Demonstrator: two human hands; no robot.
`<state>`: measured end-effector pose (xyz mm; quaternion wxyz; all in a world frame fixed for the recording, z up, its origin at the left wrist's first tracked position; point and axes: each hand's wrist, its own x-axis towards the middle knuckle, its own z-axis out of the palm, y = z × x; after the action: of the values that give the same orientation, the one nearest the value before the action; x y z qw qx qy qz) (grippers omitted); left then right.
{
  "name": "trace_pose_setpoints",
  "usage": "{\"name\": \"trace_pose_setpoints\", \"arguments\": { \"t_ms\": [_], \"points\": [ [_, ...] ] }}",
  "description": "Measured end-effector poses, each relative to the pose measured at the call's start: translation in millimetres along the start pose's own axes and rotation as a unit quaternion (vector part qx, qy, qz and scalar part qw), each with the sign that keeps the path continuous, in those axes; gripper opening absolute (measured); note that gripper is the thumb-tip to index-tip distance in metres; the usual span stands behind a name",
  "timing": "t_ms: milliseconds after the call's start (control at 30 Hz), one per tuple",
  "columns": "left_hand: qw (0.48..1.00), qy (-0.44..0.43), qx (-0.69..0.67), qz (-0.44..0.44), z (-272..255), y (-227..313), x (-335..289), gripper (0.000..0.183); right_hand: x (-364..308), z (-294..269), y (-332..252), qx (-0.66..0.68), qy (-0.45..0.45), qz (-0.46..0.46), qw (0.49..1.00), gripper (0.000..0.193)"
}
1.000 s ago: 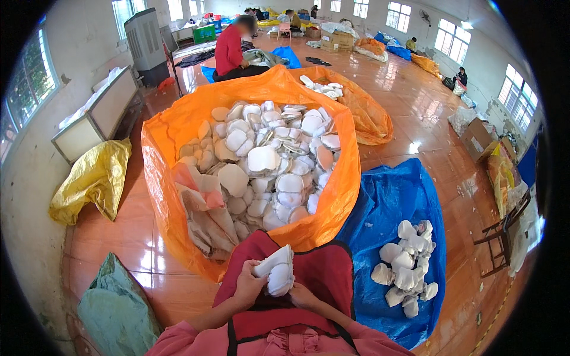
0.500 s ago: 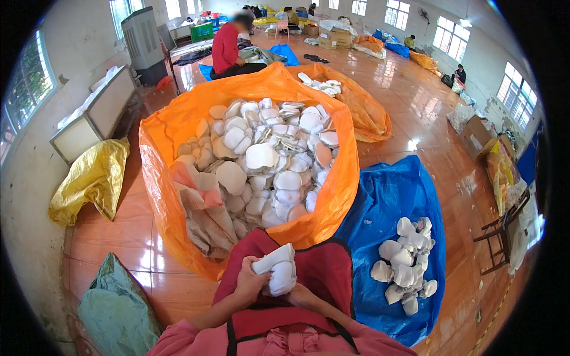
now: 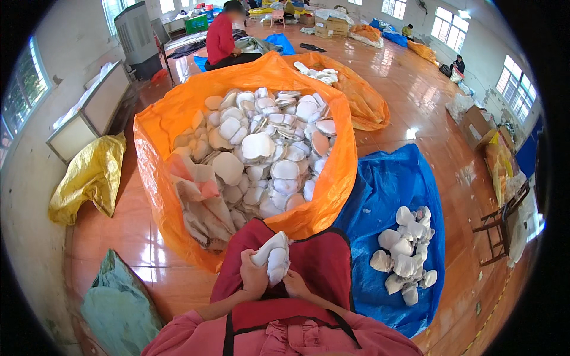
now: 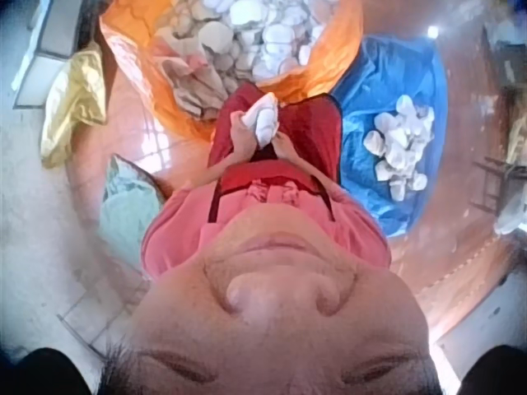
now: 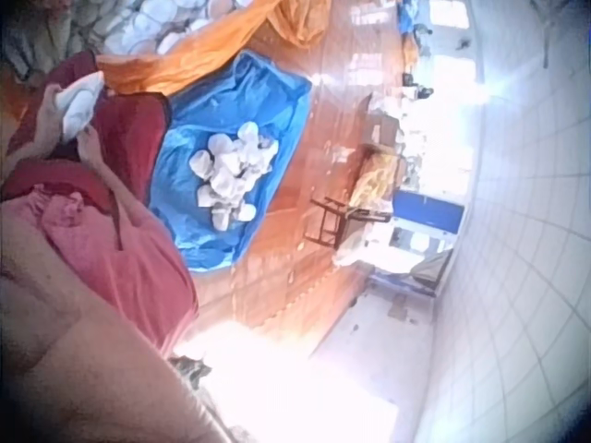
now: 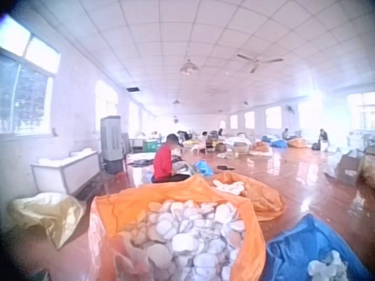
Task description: The person takes white socks from a large orange bag and stuffs them with white material, then places the stuffed socks onto a blue tarp. The person repeats this process continuously.
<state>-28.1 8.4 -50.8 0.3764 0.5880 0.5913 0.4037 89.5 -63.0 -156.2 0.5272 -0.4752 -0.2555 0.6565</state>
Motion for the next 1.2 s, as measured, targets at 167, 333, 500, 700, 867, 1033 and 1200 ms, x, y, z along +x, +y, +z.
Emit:
{"name": "trace_pose_setpoints", "arguments": {
  "t_ms": [167,333,500,700,867,1033,1200],
  "points": [
    [1.000,0.009,-0.010,0.020,4.8,-13.2,-9.6,0.044,-8.4,11.4,-27.4,-0.031,0.027,-0.067,0.997,0.032],
    [0.997,-0.050,-0.042,-0.046,-3.2,4.0,-19.9,0.049,-4.7,4.2,-18.5,-0.037,0.080,-0.164,0.982,0.031],
    [0.994,-0.076,0.042,0.059,-3.8,1.4,-21.0,0.051,4.7,-20.8,3.4,0.101,0.020,-0.011,0.995,0.029],
    [0.994,-0.105,0.002,-0.039,-11.7,-2.1,-2.6,0.052,1.5,-29.9,-0.7,0.027,-0.056,0.002,0.998,0.031],
    [0.989,-0.119,0.002,-0.090,-14.3,-2.7,-4.5,0.052,0.9,-31.2,-12.0,-0.194,-0.014,-0.140,0.971,0.031],
    [0.994,-0.102,-0.005,-0.045,-13.4,6.1,-10.0,0.053,-3.3,-23.8,-17.4,-0.173,0.024,-0.155,0.972,0.026],
    [0.992,-0.124,0.013,0.005,-8.1,2.8,-19.9,0.052,-15.2,-7.9,-38.0,-0.194,0.090,-0.166,0.963,0.025]
  ]
}}
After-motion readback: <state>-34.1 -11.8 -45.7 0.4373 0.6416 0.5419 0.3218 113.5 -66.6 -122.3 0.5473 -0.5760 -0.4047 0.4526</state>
